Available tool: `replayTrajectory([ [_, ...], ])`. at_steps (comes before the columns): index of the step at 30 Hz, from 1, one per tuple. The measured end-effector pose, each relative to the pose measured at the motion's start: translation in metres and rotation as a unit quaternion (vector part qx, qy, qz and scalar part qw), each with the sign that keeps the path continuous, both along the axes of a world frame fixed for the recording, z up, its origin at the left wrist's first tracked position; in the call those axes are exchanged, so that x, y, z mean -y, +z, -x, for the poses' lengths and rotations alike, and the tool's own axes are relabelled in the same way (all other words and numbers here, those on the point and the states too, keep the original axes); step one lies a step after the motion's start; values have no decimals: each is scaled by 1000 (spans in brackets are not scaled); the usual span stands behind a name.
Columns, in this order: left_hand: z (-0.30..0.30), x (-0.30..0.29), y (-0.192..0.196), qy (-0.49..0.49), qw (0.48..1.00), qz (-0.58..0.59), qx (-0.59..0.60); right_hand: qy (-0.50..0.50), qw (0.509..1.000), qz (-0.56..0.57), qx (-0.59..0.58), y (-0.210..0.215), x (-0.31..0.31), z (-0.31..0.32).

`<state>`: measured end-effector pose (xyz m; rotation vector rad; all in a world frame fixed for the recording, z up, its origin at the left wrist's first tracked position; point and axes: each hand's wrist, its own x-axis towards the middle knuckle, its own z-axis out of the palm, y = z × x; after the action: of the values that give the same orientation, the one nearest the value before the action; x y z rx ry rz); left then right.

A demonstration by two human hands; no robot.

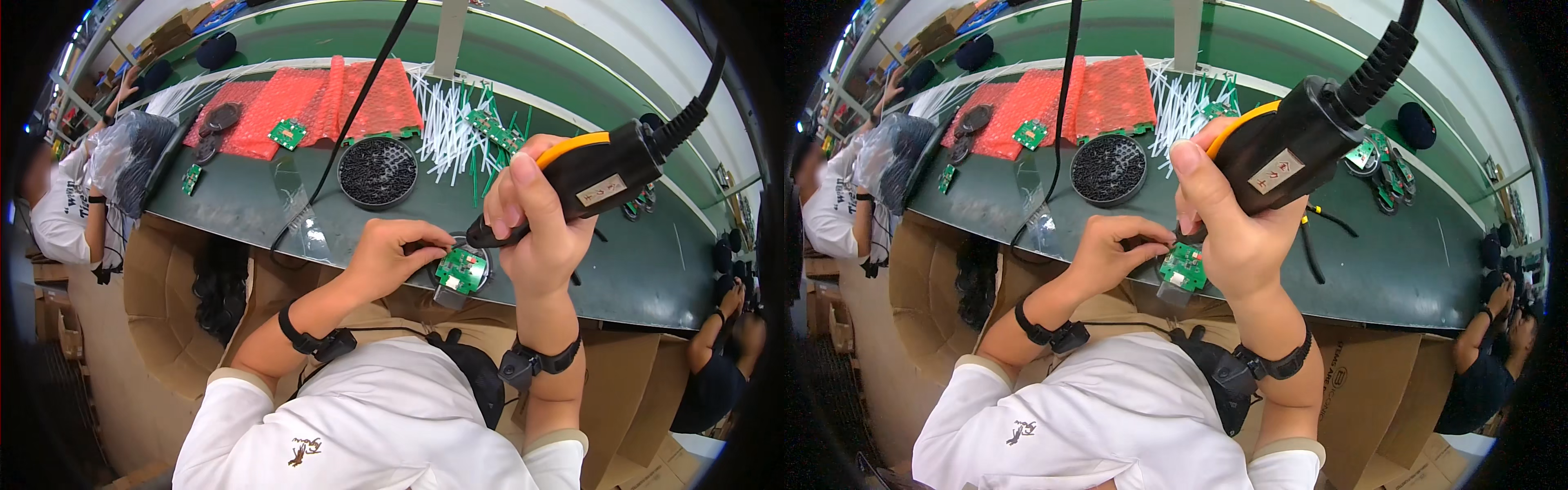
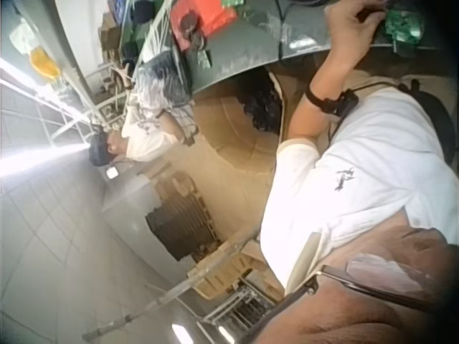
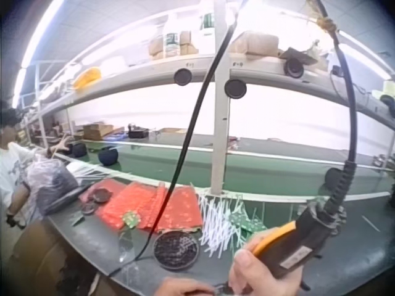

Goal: The person assembles small electronic components at a workbench. They pick up a green circuit board, place it into a black circular housing, and use a yellow-handled tool to secure it. The person repeats this process with multiple units, placing finished assemblies on the table.

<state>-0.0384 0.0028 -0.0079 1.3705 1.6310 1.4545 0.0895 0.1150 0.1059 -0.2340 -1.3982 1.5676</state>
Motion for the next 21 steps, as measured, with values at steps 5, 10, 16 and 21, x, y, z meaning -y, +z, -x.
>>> replayTrajectory([
  [5, 4, -1, -2, -14, 1000, 6, 14, -1, 1000, 7, -13, -3, 3, 3],
  [10, 3, -1, -1, -11, 1000, 10, 15, 5, 1000, 3, -14, -6, 3, 4],
  [16, 2, -5, 7, -12, 999, 7, -51, -9, 1000, 7, -22, -10, 2, 2],
  [21, 0, -10, 7, -34, 993, -18, -108, -49, 999, -17, 5, -15, 0, 5],
])
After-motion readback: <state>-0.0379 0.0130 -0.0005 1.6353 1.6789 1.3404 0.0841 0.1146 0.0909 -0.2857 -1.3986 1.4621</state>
